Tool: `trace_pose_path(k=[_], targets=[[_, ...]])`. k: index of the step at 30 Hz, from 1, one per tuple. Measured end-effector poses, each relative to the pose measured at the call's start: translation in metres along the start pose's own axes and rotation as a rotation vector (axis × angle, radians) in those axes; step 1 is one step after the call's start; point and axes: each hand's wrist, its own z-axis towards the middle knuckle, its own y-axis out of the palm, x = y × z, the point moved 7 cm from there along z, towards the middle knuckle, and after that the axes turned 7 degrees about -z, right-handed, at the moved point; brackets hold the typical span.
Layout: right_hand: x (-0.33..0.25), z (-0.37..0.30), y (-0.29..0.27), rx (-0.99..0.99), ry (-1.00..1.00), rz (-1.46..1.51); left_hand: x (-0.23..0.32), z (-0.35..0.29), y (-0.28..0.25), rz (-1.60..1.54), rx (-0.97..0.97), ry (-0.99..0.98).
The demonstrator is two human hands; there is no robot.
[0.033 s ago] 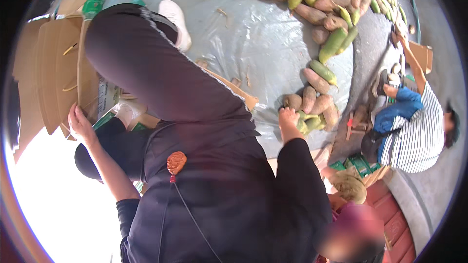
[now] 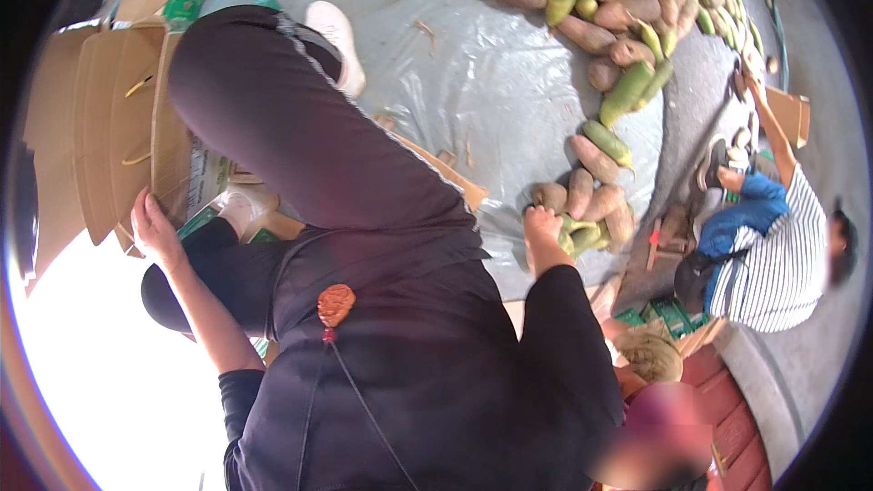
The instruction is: Sort and pack large root vegetables or yams into cardboard gift boxes and weigh them.
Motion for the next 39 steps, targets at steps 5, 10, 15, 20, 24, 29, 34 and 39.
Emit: trace_pose_path(k=[5,10,15,20,24,29,34,39], targets=[[0.017,0.012,-0.053,0.096,-0.036,0.268,0.003,0.002,-0.001,-0.112,0.007,-0.045],[0.005,0.007,-0.163,0.327,-0.164,0.506,0.007,0.006,-0.005,-0.124,-0.011,-0.031],[-0.008,-0.023,-0.315,0.838,-0.389,0.742,0.010,0.005,-0.007,-0.126,-0.054,-0.080],[-0.029,-0.100,-0.481,1.071,-0.665,0.988,0.007,0.004,-0.013,-0.136,-0.014,-0.072],[-0.064,-0.200,-0.575,1.233,-0.959,1.110,0.009,0.004,-0.019,-0.153,0.006,-0.079],[-0.126,-0.266,-0.638,1.112,-1.346,1.267,0.009,0.006,-0.024,-0.179,-0.007,-0.108],[-0.240,-0.276,-0.658,0.540,-1.504,1.293,0.006,0.010,-0.016,-0.186,0.002,-0.081],[-0.266,-0.232,-0.652,0.505,-1.449,1.177,-0.004,0.007,-0.018,-0.229,-0.025,-0.154]])
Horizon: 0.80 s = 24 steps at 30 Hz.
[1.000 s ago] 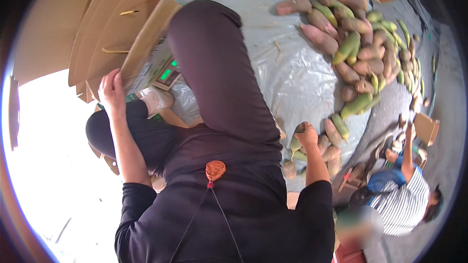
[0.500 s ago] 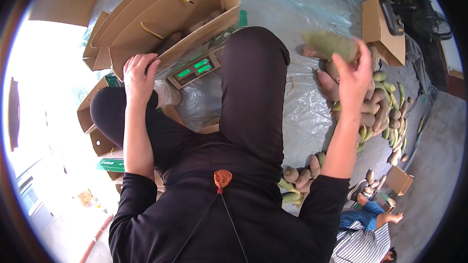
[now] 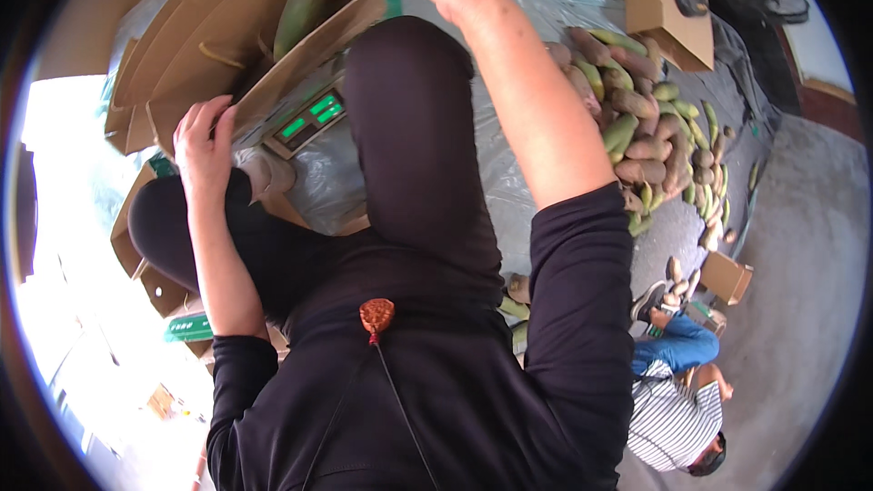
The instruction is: Sort and pack large root vegetables or yams into cardboard gift boxes and weigh them.
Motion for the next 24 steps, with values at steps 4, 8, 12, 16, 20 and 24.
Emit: trace_pose_path(k=[4,8,12,16,20,24], targets=[[0.051,-0.049,-0.048,0.188,-0.045,-0.240,0.003,0.003,0.003,-0.007,-0.005,-0.015],[0.155,-0.126,-0.092,0.424,0.321,-0.261,0.004,0.003,0.002,-0.009,-0.008,-0.004],[0.249,-0.213,-0.120,0.444,0.495,-0.439,0.009,0.005,0.007,-0.016,-0.006,-0.002],[0.286,-0.265,-0.135,0.398,0.619,-0.636,0.006,0.006,0.007,0.001,0.023,0.012],[0.317,-0.293,-0.152,0.352,0.764,-0.697,-0.001,0.008,0.006,0.001,0.053,0.006],[0.331,-0.292,-0.165,0.358,0.795,-0.733,-0.009,0.008,0.008,0.019,0.063,-0.059]])
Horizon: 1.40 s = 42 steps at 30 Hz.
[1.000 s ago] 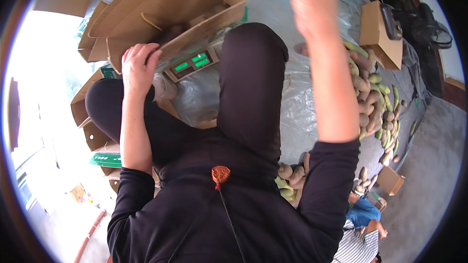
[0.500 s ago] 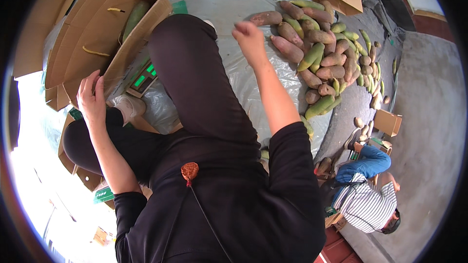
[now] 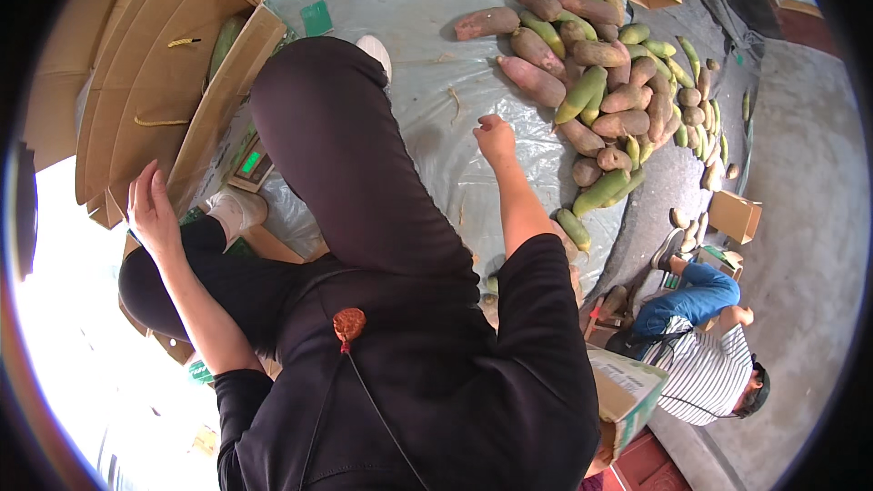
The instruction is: Sort and pack large root vegetables or yams into cardboard gift boxes and weigh them.
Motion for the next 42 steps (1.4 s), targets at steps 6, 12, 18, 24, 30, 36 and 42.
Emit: trace_pose_path(k=[6,12,18,24,30,36,42], targets=[[-0.010,0.042,-0.011,0.030,-0.027,-0.114,-0.004,0.001,0.001,0.018,0.015,-0.065],[-0.055,0.072,-0.001,0.024,-0.142,0.151,0.005,0.008,0.000,0.021,0.041,-0.041],[-0.152,0.042,0.007,-0.149,-0.162,0.602,0.012,0.014,-0.001,0.029,0.063,0.009],[-0.226,0.006,0.003,-0.222,-0.336,0.873,0.007,0.011,-0.007,0.006,0.074,-0.021],[-0.230,-0.008,0.018,-0.217,-0.328,0.797,0.012,0.012,-0.010,-0.015,0.055,-0.010],[-0.212,-0.031,0.019,-0.170,-0.300,0.555,0.003,0.004,-0.014,-0.029,0.055,-0.058],[-0.180,-0.044,0.022,-0.167,-0.274,0.504,0.006,0.003,-0.013,-0.064,0.066,-0.054]])
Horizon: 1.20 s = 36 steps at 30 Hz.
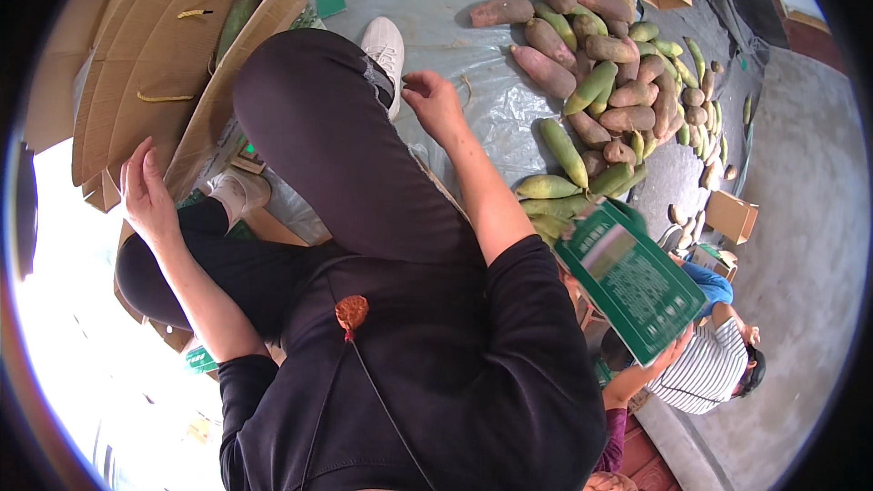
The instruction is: Sort and pack large root vegetables or yams into cardboard gift boxes and weigh them.
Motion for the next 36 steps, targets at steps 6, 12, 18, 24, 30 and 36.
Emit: trace_pose_path(k=[6,12,18,24,30,36], targets=[[0.000,-0.006,0.004,0.001,0.001,0.023,0.001,-0.001,0.002,-0.023,0.003,-0.003],[-0.004,-0.006,-0.014,0.053,-0.042,-0.115,-0.002,-0.002,-0.001,0.032,0.007,0.006],[0.030,-0.008,-0.058,0.146,0.011,-0.220,-0.004,-0.002,-0.001,0.009,0.003,0.000],[0.092,-0.023,-0.080,0.207,0.104,-0.221,-0.004,-0.001,0.005,0.013,-0.011,-0.019],[0.107,-0.043,-0.058,0.103,0.202,-0.402,-0.008,-0.001,0.011,0.006,-0.027,-0.041],[0.161,-0.070,-0.092,0.272,0.489,-0.838,-0.006,-0.002,0.005,0.050,-0.016,-0.029]])
